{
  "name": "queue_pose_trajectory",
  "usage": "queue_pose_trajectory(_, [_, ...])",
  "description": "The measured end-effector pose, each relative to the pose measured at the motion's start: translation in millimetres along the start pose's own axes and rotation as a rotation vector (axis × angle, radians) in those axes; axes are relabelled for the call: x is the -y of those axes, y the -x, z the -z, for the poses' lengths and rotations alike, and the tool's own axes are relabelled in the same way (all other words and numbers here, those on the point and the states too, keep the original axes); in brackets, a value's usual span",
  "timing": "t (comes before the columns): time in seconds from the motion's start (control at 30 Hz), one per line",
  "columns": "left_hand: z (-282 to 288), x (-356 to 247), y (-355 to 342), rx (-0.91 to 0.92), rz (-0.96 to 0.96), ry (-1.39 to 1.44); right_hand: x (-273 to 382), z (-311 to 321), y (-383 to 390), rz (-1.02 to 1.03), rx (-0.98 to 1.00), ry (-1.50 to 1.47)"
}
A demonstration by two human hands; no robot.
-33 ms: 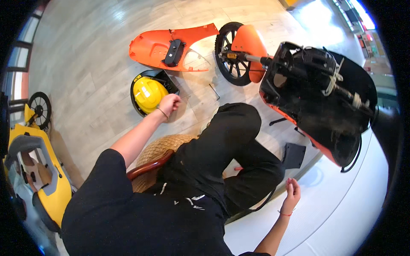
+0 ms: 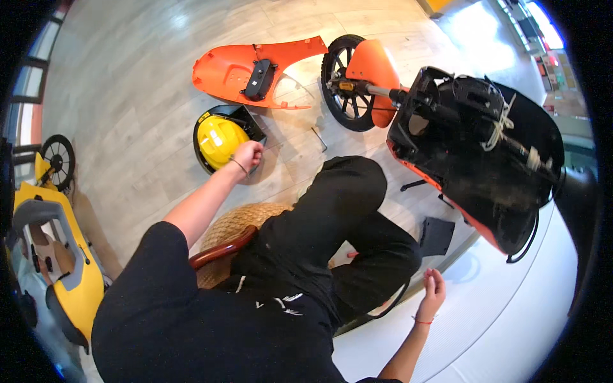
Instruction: Replacing fairing and internal components on an electric scooter.
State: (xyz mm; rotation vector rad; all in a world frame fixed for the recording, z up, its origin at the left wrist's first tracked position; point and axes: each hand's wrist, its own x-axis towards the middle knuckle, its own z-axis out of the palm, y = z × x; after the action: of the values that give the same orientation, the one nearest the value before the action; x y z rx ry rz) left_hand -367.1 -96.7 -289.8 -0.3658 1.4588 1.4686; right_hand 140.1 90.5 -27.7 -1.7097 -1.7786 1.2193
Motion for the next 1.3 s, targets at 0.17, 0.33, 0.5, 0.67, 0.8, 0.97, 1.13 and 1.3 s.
queue_pose_trajectory(0.17, [45.5,34.6,-100.7,-0.417,-0.009,-0.337,-17.9,-48.1,-31.9,0.059,0.037,0.145])
queue_pose_trajectory(0.33, [54.5,29.8,-144.0,-0.665,0.093,-0.356,-14.8,-95.2,-40.6,0.241,-0.169,0.327])
queue_pose_trajectory(0.5, [57.0,24.0,-178.2,-0.762,0.111,-0.248,1.9,-113.1,-59.8,0.335,-0.202,0.519])
queue_pose_trajectory(0.67, [63.6,36.3,-228.3,-1.020,0.224,-0.262,0.9,-118.3,-70.6,0.281,-0.320,0.459])
queue_pose_trajectory(0.8, [52.7,30.1,-247.6,-1.034,0.298,-0.091,-8.0,-112.2,-72.8,0.282,-0.352,0.481])
queue_pose_trajectory(0.97, [57.1,27.4,-266.8,-1.090,0.343,-0.162,-22.5,-99.5,-73.5,0.279,-0.378,0.546])
queue_pose_trajectory(1.13, [84.1,33.7,-289.4,-0.903,0.424,0.052,-38.2,-82.1,-78.4,0.185,-0.427,0.581])
queue_pose_trajectory(1.3, [61.1,8.9,-149.7,-0.222,0.065,0.226,-23.2,-54.1,-83.9,0.034,-0.323,0.498])
